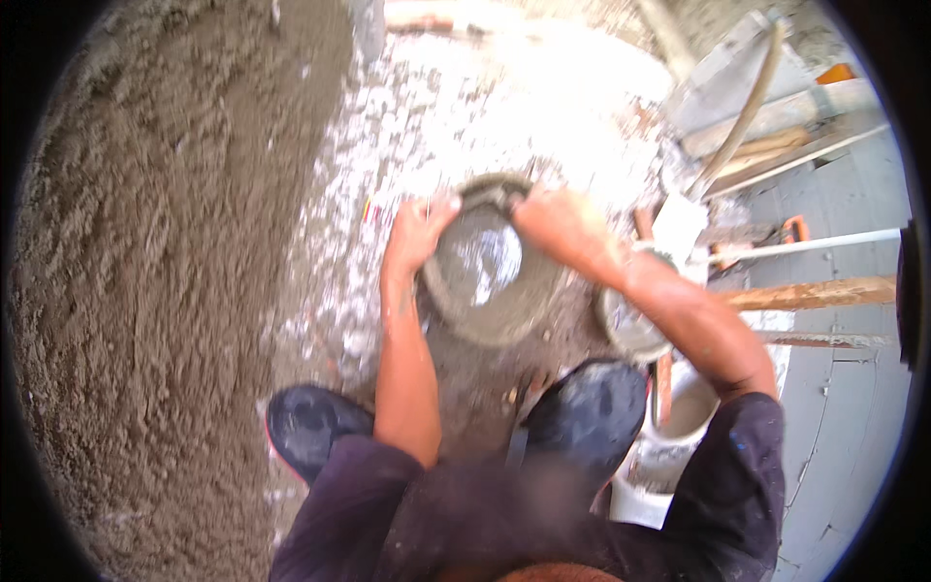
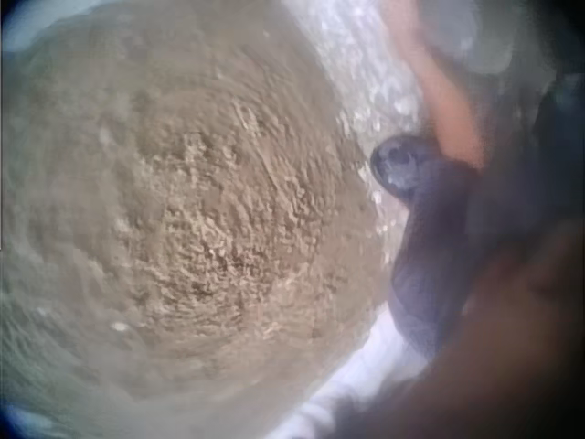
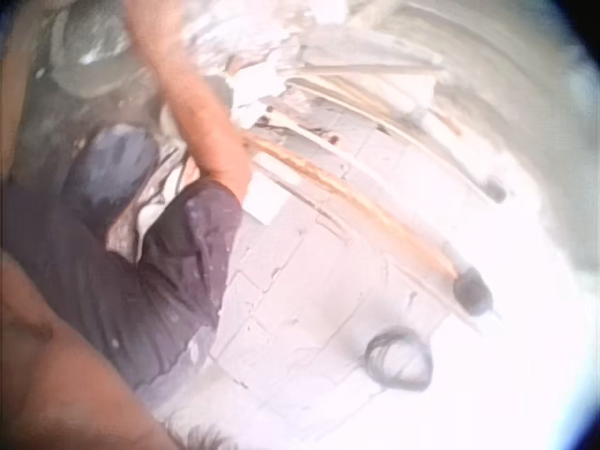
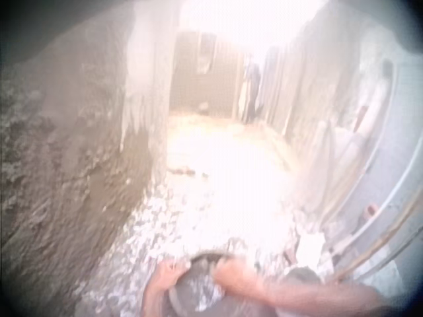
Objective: The person mixes plaster in a bucket with a trowel, adds water from a cup, and then applies the plaster to a concrete block wall using the trowel.
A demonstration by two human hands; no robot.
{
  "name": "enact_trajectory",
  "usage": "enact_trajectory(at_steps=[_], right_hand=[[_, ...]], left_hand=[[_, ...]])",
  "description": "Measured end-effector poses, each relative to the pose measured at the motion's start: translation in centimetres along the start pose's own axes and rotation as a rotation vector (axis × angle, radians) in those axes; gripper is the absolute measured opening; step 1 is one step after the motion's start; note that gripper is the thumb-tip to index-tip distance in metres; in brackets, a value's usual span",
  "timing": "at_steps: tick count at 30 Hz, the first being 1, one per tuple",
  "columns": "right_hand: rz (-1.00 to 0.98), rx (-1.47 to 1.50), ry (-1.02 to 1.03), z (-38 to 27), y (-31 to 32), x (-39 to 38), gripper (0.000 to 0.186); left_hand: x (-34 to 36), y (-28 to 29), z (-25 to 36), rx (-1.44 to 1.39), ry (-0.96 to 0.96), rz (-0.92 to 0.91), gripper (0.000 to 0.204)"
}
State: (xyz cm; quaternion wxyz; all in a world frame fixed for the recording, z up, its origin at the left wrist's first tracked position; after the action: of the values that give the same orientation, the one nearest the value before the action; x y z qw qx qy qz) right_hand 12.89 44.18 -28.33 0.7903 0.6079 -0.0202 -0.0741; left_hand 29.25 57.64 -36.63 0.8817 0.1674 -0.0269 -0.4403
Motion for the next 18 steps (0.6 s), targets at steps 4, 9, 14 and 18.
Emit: enact_trajectory(at_steps=[4,9,14,18], right_hand=[[0.214,-0.094,0.137,-5.5,-2.4,-1.2,0.008],[-0.074,0.075,0.289,-7.2,-2.9,-4.7,0.011],[0.015,0.229,-0.177,-1.8,-1.9,-2.6,0.021],[-0.269,0.475,-0.172,-1.3,-11.0,-5.3,0.021]], left_hand=[[1.6,-1.3,-1.4,-0.018,-0.298,0.051,0.044],[0.8,-0.4,-2.7,-0.364,-0.092,0.005,0.034],[0.6,-0.6,-2.7,-0.291,-0.104,0.115,0.03],[1.2,-2.5,0.1,-0.45,-0.047,-0.041,0.033]])
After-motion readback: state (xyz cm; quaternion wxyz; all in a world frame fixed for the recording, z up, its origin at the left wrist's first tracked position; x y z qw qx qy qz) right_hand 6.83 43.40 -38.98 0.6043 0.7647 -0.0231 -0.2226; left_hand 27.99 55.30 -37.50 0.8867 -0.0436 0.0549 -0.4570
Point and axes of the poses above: each hand's wrist, its own x-axis towards the middle knuckle, its own y-axis out of the back of the hand, z = x × y, the point moved 2 cm from there along x, towards the middle knuckle, and after that the axes turned 3 degrees about z, right-handed, at the moved point
